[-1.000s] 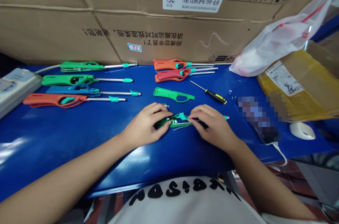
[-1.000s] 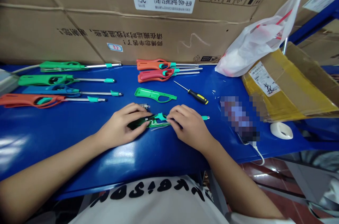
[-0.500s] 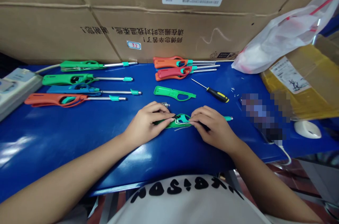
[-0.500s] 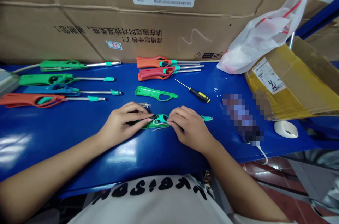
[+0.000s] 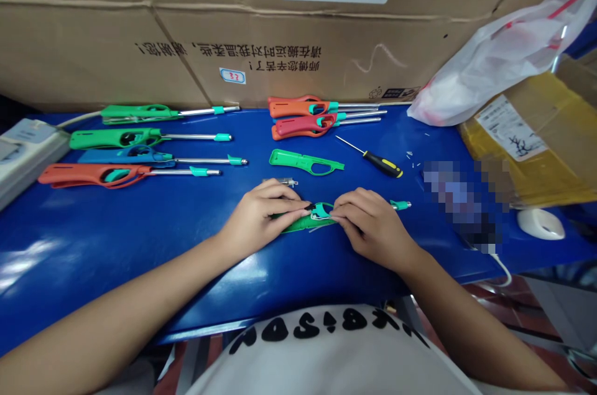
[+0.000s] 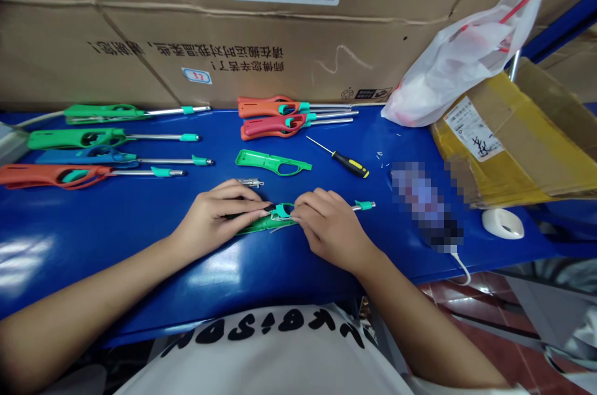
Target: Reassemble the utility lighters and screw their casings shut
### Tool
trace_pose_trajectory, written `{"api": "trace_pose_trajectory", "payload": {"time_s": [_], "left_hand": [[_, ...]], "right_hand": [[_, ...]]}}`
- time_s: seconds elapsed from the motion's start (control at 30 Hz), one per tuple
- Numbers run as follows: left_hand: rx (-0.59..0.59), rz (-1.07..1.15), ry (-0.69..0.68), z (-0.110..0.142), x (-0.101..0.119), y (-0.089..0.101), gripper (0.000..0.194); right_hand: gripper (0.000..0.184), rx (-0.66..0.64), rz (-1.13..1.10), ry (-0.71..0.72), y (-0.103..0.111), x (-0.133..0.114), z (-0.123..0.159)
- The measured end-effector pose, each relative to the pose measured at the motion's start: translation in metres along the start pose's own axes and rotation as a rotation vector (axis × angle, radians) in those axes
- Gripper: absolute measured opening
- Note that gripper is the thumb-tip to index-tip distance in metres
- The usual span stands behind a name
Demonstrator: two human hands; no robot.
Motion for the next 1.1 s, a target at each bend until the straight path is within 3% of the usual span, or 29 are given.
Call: {"api": "trace_pose_trajectory", "payload": {"time_s": [0.3,0.6,0.83,1.1], "left_hand": [[0.045,0.082,0.042,-0.0005,0.0017,-0.0025,0.013],[0.057,0.11,0.092,0.0007,0.0012,-0.0043,0.011],[0.048,0.157,0.089,-0.0004,0.0029,-0.0046,0.012],[0.04,0.225,0.135,-0.0007,0.0032,-0.005,0.011]], "right_hand": [[0.01,0.031,-0.051,-0.073,-0.0028,-0.0035,0.0005],[0.015,0.065,0.047,0.066,0.0,-0.0063,0.0008],[0.011,0.056,-0.069,-0.038,-0.0021,-0.0031,-0.0005],[0.017,0.062,0.04,0.087,0.0,-0.0053,0.0022]]}}
Point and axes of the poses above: each hand's wrist, its own z-axis away from the middle knuckle, its own y-axis out of the back of the hand, x = y × z, the point moved 2 cm from there along -z, towards the middle knuckle, and after that the axes turned 7 degrees about -x, right-handed, at the moved point
